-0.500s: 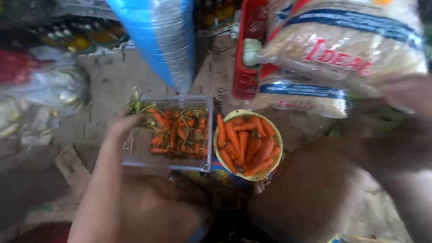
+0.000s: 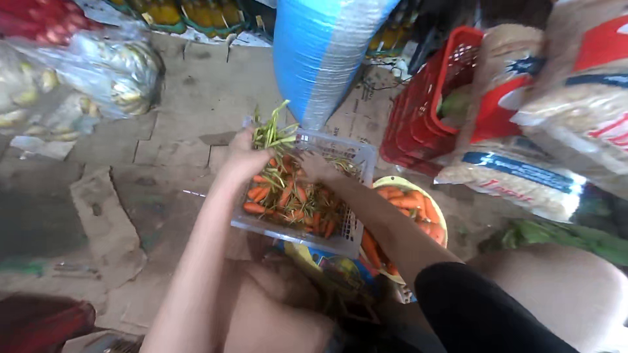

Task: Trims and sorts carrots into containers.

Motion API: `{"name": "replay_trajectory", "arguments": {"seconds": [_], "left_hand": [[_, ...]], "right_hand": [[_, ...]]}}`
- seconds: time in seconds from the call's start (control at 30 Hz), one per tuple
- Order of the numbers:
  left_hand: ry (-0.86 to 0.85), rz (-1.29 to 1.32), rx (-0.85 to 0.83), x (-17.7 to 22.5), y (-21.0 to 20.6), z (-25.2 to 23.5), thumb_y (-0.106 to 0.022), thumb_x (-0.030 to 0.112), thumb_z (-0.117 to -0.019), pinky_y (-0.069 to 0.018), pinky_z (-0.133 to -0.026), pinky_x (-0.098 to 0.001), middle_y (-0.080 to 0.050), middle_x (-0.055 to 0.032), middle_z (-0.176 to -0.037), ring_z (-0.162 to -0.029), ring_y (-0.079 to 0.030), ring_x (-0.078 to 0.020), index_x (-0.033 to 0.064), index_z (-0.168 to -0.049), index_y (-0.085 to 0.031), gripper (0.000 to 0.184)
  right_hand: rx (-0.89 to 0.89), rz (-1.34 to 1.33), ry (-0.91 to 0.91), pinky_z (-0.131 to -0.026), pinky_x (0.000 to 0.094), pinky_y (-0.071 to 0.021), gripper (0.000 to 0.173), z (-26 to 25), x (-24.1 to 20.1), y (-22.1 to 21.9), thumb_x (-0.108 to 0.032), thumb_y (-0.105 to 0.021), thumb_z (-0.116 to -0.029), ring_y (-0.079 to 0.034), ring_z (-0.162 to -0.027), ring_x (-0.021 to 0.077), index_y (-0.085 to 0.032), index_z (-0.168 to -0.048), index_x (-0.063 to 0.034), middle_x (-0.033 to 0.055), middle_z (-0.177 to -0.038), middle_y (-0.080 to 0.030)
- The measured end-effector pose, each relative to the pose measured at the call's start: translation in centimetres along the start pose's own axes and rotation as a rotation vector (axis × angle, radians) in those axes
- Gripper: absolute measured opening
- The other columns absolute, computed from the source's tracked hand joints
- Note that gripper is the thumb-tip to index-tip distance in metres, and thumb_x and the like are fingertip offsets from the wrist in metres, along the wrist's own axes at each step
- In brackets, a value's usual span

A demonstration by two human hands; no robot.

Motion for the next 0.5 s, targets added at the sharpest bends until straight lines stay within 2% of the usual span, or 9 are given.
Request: {"name": "replay_trajectory", "arguments": {"seconds": [0.03,0.1,0.2,0.27,0.3,0.33,0.4,0.43,0.5], "left_hand": [[0.006,-0.003,-0.003,-0.4,0.3,0.2,-0.075,0.010,-0.0898,-0.0533,-0.098,-0.0539,-0.064,-0.0166,-0.130,-0.117,-0.064,-0.0280,0.0116,-0.142,-0.055,0.055],[0.006,-0.014,-0.003,-1.3,0.7,0.0,-0.075,0.010,-0.0893,-0.0506,-0.102,-0.0553,-0.058,-0.0172,-0.139,-0.125,-0.060,-0.0293,0.0117,-0.144,-0.054,0.059],[0.005,-0.084,0.003,-2.0,1.2,-0.9,-0.076,0.014,-0.0886,-0.0507,-0.101,-0.0591,-0.055,-0.0167,-0.142,-0.125,-0.059,-0.0322,0.0136,-0.144,-0.055,0.059],[-0.022,-0.133,-0.008,-1.6,1.1,-1.5,-0.076,0.018,-0.0889,-0.0511,-0.097,-0.0616,-0.056,-0.0166,-0.140,-0.121,-0.061,-0.0337,0.0147,-0.142,-0.057,0.056],[-0.037,-0.131,-0.023,-1.3,0.9,-1.8,-0.076,0.017,-0.0896,-0.0507,-0.098,-0.0608,-0.056,-0.0164,-0.140,-0.122,-0.060,-0.0333,0.0144,-0.141,-0.057,0.055],[-0.049,-0.117,-0.040,-1.1,0.7,-2.0,-0.075,0.016,-0.0900,-0.0502,-0.100,-0.0588,-0.056,-0.0161,-0.140,-0.124,-0.059,-0.0321,0.0136,-0.142,-0.056,0.055],[-0.063,-0.098,-0.059,-0.3,0.5,-2.2,-0.075,0.014,-0.0902,-0.0505,-0.101,-0.0562,-0.055,-0.0156,-0.140,-0.124,-0.059,-0.0304,0.0122,-0.143,-0.055,0.056],[-0.067,-0.094,-0.065,0.1,0.4,-2.2,-0.075,0.013,-0.0904,-0.0506,-0.101,-0.0552,-0.055,-0.0155,-0.140,-0.123,-0.059,-0.0299,0.0118,-0.142,-0.055,0.055],[-0.076,-0.086,-0.068,0.9,0.5,-2.2,-0.074,0.012,-0.0907,-0.0510,-0.100,-0.0543,-0.055,-0.0165,-0.139,-0.122,-0.059,-0.0301,0.0119,-0.142,-0.056,0.055]], "right_hand": [[-0.013,0.048,-0.012,-0.120,0.0568,-0.0308,0.084,0.2,0.7,-0.7,-0.055,-0.063,-0.0971,-0.038,-0.149,0.0355,-0.035,-0.160,-0.0080,0.0171,-0.161,-0.042],[-0.011,0.097,-0.038,-0.118,0.0592,-0.0333,0.073,0.8,1.8,-1.9,-0.056,-0.056,-0.1011,-0.042,-0.146,0.0358,-0.042,-0.156,-0.0101,0.0150,-0.157,-0.047],[0.066,0.100,-0.073,-0.110,0.0660,-0.0391,0.072,1.0,1.9,-2.4,-0.060,-0.058,-0.0977,-0.048,-0.139,0.0398,-0.047,-0.153,-0.0149,0.0161,-0.152,-0.051],[-0.003,0.048,-0.105,-0.108,0.0749,-0.0330,0.081,0.7,0.8,-2.0,-0.065,-0.060,-0.0941,-0.039,-0.144,0.0456,-0.035,-0.161,-0.0274,0.0173,-0.162,-0.038],[-0.015,0.038,-0.102,-0.107,0.0773,-0.0315,0.081,0.2,0.7,-2.1,-0.067,-0.060,-0.0937,-0.037,-0.145,0.0470,-0.033,-0.162,-0.0320,0.0173,-0.163,-0.036],[0.008,0.055,-0.091,-0.106,0.0759,-0.0341,0.079,-0.2,1.1,-2.7,-0.068,-0.059,-0.0936,-0.039,-0.144,0.0458,-0.036,-0.161,-0.0335,0.0165,-0.161,-0.040],[0.051,0.098,-0.040,-0.105,0.0706,-0.0411,0.066,-0.1,2.3,-3.2,-0.056,-0.059,-0.0997,-0.046,-0.141,0.0429,-0.045,-0.156,-0.0250,0.0159,-0.154,-0.049],[0.037,0.140,-0.016,-0.104,0.0680,-0.0438,0.056,0.4,3.0,-3.2,-0.041,-0.057,-0.1047,-0.048,-0.139,0.0427,-0.047,-0.154,-0.0167,0.0181,-0.152,-0.051],[-0.022,0.249,-0.018,-0.102,0.0626,-0.0472,0.044,2.1,3.8,-2.6,-0.008,-0.054,-0.1038,-0.051,-0.135,0.0434,-0.049,-0.147,-0.0003,0.0247,-0.145,-0.053]]}}
Point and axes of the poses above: each hand's wrist, its own z-axis away from the middle knuckle, its own y-axis out of the back of the hand, x = y × z, the point moved 7 cm from there along -z, towards the middle knuckle
